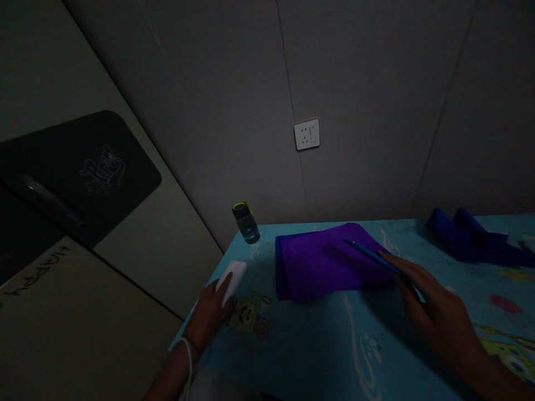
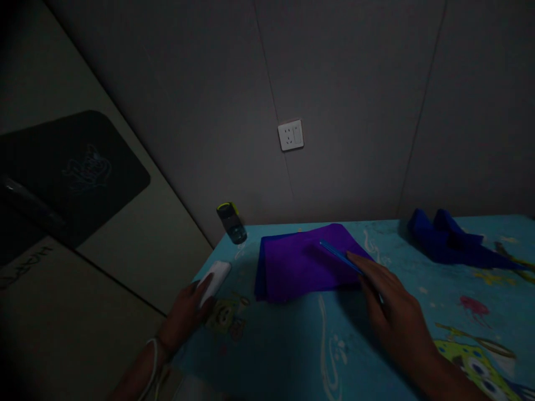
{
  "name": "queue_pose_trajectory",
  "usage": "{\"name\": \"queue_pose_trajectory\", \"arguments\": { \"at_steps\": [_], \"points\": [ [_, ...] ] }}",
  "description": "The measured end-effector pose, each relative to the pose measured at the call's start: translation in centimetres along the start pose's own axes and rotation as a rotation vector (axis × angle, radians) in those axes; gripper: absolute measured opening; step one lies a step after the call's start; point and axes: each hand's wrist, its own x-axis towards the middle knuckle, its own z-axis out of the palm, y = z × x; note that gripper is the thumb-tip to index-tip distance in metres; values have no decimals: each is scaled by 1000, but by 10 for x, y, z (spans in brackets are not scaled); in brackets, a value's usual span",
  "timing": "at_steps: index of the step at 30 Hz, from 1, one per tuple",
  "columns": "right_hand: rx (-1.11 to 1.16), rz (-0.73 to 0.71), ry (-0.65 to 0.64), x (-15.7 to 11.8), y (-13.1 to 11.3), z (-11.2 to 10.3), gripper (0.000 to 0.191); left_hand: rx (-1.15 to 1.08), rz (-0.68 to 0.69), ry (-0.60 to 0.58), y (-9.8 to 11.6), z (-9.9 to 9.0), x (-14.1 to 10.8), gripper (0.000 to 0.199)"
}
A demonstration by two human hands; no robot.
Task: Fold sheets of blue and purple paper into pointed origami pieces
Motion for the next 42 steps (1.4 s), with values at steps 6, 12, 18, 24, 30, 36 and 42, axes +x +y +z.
{"name": "queue_pose_trajectory", "arguments": {
  "at_steps": [6,12,18,24,30,36,42],
  "points": [
    [12,-47,4,3,-3,-4,42,-48,-34,-20,-35,-4,20,54],
    [10,-51,2,4,-1,-4,42,-55,-60,-21,-42,-1,30,55],
    [36,-58,-40,2,3,-1,43,-45,-94,17,-29,5,29,56],
    [15,-72,-32,3,2,0,42,-34,-116,25,-20,4,25,55],
    [-3,-121,-43,1,5,1,42,-29,-80,24,-14,4,24,52],
    [-40,-188,-67,1,9,5,46,-212,35,112,72,-9,48,50],
    [-72,-255,-76,2,16,7,61,-849,333,-12,199,-25,79,70]
  ]
}}
